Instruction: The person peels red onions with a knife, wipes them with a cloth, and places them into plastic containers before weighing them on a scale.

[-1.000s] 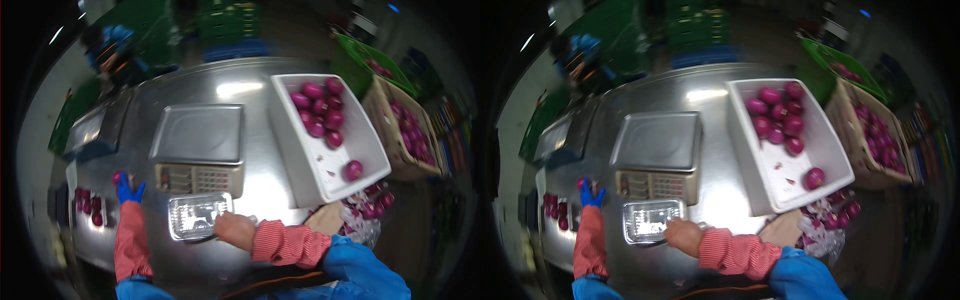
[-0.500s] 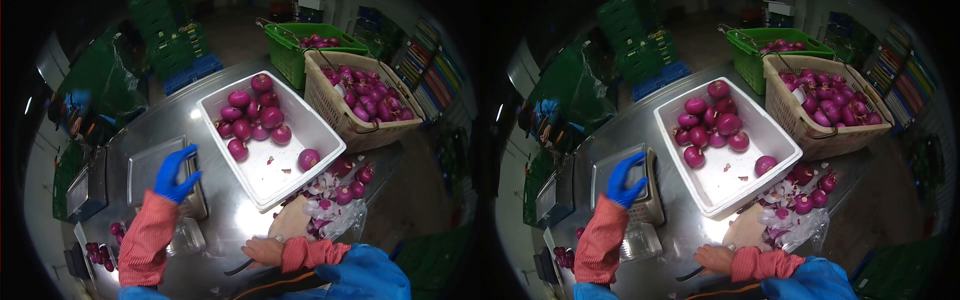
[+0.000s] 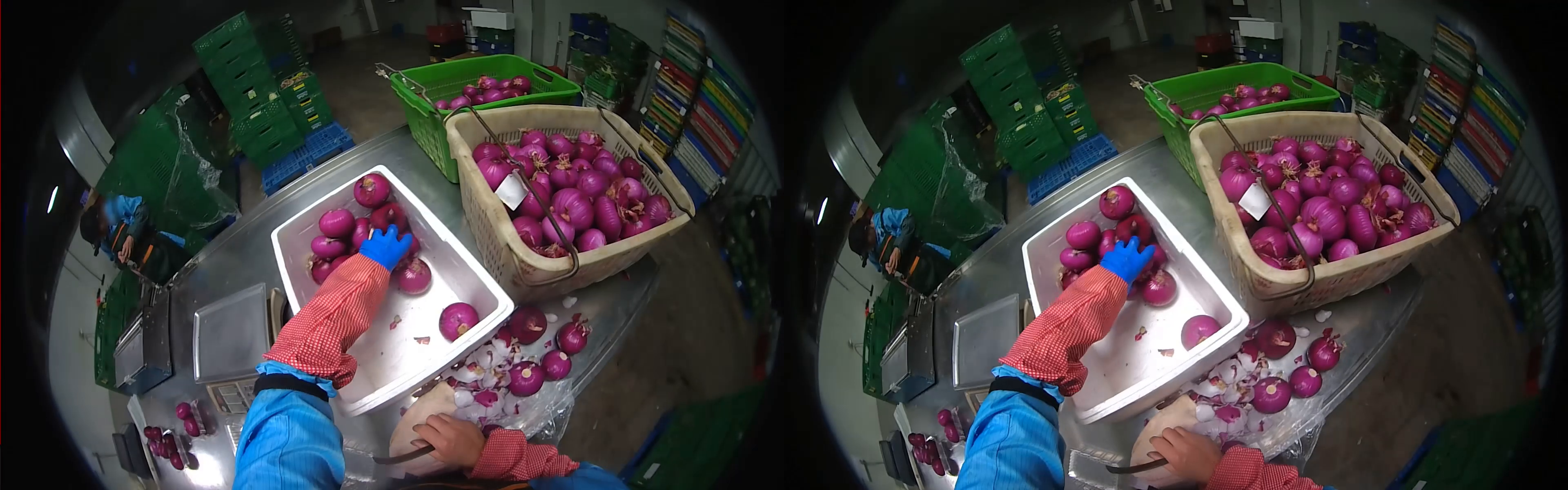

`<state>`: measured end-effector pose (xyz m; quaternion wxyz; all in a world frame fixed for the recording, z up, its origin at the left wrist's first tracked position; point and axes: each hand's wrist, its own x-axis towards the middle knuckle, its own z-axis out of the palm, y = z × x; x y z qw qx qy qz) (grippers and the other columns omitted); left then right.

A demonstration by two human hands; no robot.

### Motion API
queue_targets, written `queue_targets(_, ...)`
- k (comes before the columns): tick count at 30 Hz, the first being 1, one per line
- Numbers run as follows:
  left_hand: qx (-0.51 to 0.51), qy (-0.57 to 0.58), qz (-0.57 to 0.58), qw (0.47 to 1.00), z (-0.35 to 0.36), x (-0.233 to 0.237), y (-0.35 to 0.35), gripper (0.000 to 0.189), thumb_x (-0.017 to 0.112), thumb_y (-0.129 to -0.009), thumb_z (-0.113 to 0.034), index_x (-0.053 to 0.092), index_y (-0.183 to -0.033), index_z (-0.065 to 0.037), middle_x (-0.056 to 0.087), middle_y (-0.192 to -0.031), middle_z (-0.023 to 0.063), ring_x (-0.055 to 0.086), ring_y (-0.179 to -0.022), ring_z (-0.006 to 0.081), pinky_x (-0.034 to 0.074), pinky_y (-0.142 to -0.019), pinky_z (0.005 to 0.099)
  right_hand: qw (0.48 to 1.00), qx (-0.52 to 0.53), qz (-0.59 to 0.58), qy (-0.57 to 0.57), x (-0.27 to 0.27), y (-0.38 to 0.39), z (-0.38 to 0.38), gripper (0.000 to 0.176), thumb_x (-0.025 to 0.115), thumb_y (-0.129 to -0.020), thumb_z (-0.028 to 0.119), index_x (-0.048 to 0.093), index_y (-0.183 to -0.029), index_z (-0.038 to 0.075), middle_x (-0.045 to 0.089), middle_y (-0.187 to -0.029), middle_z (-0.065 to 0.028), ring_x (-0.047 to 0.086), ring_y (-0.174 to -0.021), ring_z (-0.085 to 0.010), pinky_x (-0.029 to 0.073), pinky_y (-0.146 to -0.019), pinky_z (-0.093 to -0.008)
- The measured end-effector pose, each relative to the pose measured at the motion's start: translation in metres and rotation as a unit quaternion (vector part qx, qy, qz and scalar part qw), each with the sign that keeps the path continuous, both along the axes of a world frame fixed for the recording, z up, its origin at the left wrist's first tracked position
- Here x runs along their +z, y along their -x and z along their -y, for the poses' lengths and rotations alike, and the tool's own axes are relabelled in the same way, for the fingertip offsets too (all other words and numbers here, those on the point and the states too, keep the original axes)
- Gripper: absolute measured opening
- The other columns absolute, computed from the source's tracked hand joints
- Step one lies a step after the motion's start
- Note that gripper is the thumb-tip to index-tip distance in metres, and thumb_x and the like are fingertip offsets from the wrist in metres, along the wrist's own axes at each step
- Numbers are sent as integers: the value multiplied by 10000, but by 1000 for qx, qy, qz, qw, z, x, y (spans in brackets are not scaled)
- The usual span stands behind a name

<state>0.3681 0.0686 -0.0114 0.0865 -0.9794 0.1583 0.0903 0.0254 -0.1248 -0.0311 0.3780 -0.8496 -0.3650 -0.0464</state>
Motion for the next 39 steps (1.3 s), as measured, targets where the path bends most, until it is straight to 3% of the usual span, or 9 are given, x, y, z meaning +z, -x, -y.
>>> queue_targets(5,-12,-26,20,999,-8,3,8,952,872,-575,-237,422,-1414,-249,398,-1394,248,485,-1220,483,493,-989,529,1000,11,-8,-27,-23,-5,13,219,704,-836,267,641,-978,112,549,-813,-39,619,-739,-209,511,-598,-328)
queue_targets(9,127,245,78,958,-10,32,44,939,853,-624,-160,388,-1439,-195,460,-1374,214,552,-1180,410,493,-1012,446,997,-29,-50,-49,-8,-5,19,250,691,-849,255,642,-1049,112,579,-841,-63,631,-756,-230,517,-627,-339)
queue_targets(12,82,654,-49,751,-43,25,62,893,847,-666,-161,391,-1435,-170,512,-1340,159,585,-1143,330,514,-975,401,974,-76,-199,-76,18,-9,29,230,669,-868,207,649,-1060,84,624,-912,-94,643,-783,-271,526,-676,-360)
queue_targets(16,141,794,-203,556,-43,91,159,883,833,-711,-208,367,-1453,-101,542,-1311,121,583,-1174,272,526,-956,345,955,-128,-168,-209,9,-25,37,199,576,-958,139,634,-1101,13,565,-734,-57,579,-684,-154,472,-600,-293)
queue_targets(19,127,871,-245,406,-28,109,230,880,798,-761,-311,339,-1463,-45,511,-1364,137,555,-1238,270,481,-1038,394,889,-140,-343,-269,36,-31,41,272,456,-1049,216,644,-1118,32,466,-653,49,422,-552,-40,352,-510,-206)
queue_targets(22,121,879,-301,349,-24,99,279,890,827,-738,-278,352,-1448,-27,501,-1381,151,538,-1261,299,440,-1083,429,922,-140,-295,-206,76,-35,39,235,526,-1000,171,646,-1112,2,680,-895,-140,670,-796,-220,501,-681,-322)
queue_targets(25,125,838,-249,470,-22,93,315,833,852,-729,-208,402,-1411,-48,521,-1356,131,549,-1234,258,464,-1054,391,989,-94,-21,-109,103,-34,32,228,619,-853,74,644,-1074,27,663,-912,-154,674,-814,-325,528,-664,-363)
queue_targets(29,147,771,-205,584,-18,95,348,822,879,-707,-161,421,-1382,-57,556,-1296,111,556,-1203,211,476,-1031,344,988,-67,130,40,120,-19,22,182,638,-764,71,608,-944,73,553,-747,-77,629,-668,-234,498,-571,-348)
queue_targets(39,121,716,-282,627,-15,84,373,765,855,-719,-144,444,-1359,-64,563,-1274,99,556,-1192,209,471,-1027,362,982,-64,162,68,86,-15,25,248,601,-783,44,630,-1029,43,580,-752,-80,635,-647,-241,512,-562,-347)
